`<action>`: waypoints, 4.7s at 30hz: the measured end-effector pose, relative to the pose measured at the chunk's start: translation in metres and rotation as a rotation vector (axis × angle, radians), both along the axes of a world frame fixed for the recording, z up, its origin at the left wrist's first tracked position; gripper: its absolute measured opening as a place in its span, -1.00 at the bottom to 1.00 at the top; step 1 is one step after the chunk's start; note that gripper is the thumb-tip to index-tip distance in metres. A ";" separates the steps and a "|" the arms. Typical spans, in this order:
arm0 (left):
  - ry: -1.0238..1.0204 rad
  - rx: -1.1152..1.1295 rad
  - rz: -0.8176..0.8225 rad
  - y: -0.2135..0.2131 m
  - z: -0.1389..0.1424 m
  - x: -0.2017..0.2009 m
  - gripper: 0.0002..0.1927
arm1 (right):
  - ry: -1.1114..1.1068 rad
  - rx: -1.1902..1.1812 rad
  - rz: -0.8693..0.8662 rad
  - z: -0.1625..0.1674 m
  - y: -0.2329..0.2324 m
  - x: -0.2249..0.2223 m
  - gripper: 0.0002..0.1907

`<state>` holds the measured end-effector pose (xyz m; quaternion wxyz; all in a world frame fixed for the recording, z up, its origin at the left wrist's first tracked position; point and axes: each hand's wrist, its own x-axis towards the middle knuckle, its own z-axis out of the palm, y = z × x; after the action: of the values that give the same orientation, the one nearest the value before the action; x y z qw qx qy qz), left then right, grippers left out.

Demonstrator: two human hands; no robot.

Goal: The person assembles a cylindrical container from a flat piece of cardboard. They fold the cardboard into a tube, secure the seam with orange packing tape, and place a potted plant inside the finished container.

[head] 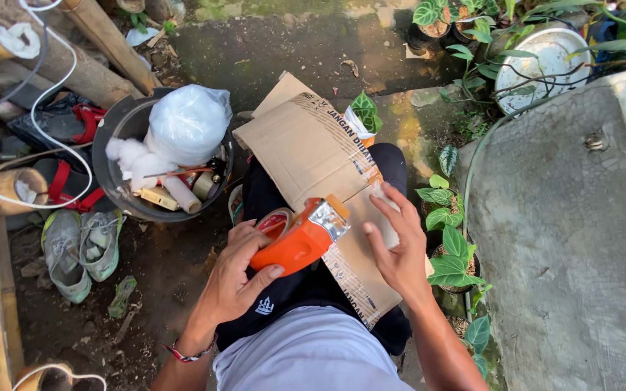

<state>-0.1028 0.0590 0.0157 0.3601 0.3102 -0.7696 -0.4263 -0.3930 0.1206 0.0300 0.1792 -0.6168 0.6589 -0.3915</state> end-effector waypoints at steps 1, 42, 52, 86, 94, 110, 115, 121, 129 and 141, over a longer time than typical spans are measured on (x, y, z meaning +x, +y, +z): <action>-0.014 -0.009 -0.021 -0.001 0.002 -0.002 -0.61 | -0.217 0.005 0.034 0.001 0.003 -0.004 -0.53; -0.574 0.407 0.112 -0.007 0.015 0.007 -0.53 | 0.159 -0.203 -0.422 -0.036 -0.074 -0.008 -0.43; -0.538 0.455 0.130 0.004 0.013 0.022 -0.51 | 0.318 -0.050 -0.230 -0.022 -0.077 -0.004 -0.78; -0.282 0.267 0.132 -0.010 0.002 -0.027 -0.54 | 0.590 -0.173 -0.033 0.151 0.011 0.003 -0.60; -0.244 0.053 0.675 -0.084 -0.106 -0.101 -0.60 | 0.357 -0.224 -0.233 0.126 -0.012 -0.015 -0.62; 0.336 0.360 0.788 -0.077 -0.072 -0.090 -0.73 | -0.068 -0.125 -0.358 0.026 -0.046 -0.019 -0.57; 0.332 0.431 0.362 -0.022 -0.013 -0.103 -0.54 | 0.148 -0.146 -0.317 0.025 -0.039 -0.008 -0.55; 0.417 0.613 0.163 -0.033 0.004 -0.107 -0.55 | 0.134 -0.327 -0.346 0.030 -0.017 -0.006 -0.58; 0.482 0.366 0.218 0.008 0.035 -0.117 -0.59 | 0.508 -0.447 -0.409 0.034 -0.013 0.023 -0.46; 0.445 0.097 0.391 0.002 0.065 -0.066 -0.72 | 0.308 -0.125 -0.194 0.021 -0.017 -0.037 -0.34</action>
<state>-0.1685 0.0611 0.0810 0.5799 0.3681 -0.5763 -0.4428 -0.4298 0.1036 0.0511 -0.0010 -0.6128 0.7095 -0.3479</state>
